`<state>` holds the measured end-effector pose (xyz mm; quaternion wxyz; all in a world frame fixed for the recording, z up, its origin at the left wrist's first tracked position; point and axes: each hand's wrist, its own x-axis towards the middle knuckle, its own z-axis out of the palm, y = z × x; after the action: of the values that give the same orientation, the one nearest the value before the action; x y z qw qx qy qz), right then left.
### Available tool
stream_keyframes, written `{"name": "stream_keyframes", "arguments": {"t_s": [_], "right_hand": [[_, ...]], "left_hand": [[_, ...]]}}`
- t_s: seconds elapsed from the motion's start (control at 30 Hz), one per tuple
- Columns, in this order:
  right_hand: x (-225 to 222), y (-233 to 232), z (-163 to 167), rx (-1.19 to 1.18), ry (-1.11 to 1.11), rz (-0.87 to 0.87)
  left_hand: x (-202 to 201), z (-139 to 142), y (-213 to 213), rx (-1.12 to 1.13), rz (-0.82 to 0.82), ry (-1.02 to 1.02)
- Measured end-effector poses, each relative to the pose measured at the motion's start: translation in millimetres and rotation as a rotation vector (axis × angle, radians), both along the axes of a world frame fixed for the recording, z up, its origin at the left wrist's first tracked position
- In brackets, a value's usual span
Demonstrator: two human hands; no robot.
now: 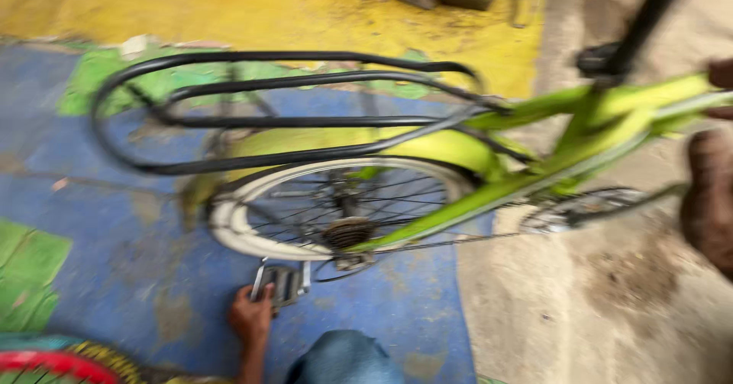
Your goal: The person lubricates and installs a bicycle pedal onto the crank arm of a green bicycle. They apply lubricant to the pedal spindle, thread it into the crank, and tighten it with a wrench.
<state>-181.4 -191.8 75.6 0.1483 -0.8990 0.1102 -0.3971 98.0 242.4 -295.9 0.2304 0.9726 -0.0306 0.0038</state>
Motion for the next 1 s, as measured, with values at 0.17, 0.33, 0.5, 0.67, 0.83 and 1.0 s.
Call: {"name": "stream_keyframes", "arguments": {"t_s": [0.17, 0.33, 0.5, 0.67, 0.83, 1.0], "right_hand": [[-82.2, -40.1, -26.1, 0.018, -0.039, -0.05], [-171.3, -56.9, -93.0, 0.212, 0.107, 0.205], [-181.2, -27.5, -158.2, 0.28, 0.818, 0.564], [-165.0, -25.4, -169.8, 0.642, 1.119, 0.547], [-169.4, -46.4, -191.1, 1.016, 0.91, 0.481], [-186.9, -64.3, -244.7, 1.439, 1.053, 0.132]], "left_hand": [[-11.6, -5.5, -11.6, 0.08, -0.135, 0.185], [-49.0, -16.1, -32.9, 0.173, -0.33, 0.249], [-83.3, 41.1, -56.2, 0.2, -0.866, 0.166], [-122.3, 114.3, -172.2, 0.264, -1.576, 0.207], [-239.8, 102.8, -311.9, 0.1, -1.897, 0.08], [-307.7, 68.1, -375.3, -0.133, -1.991, -0.268]]}}
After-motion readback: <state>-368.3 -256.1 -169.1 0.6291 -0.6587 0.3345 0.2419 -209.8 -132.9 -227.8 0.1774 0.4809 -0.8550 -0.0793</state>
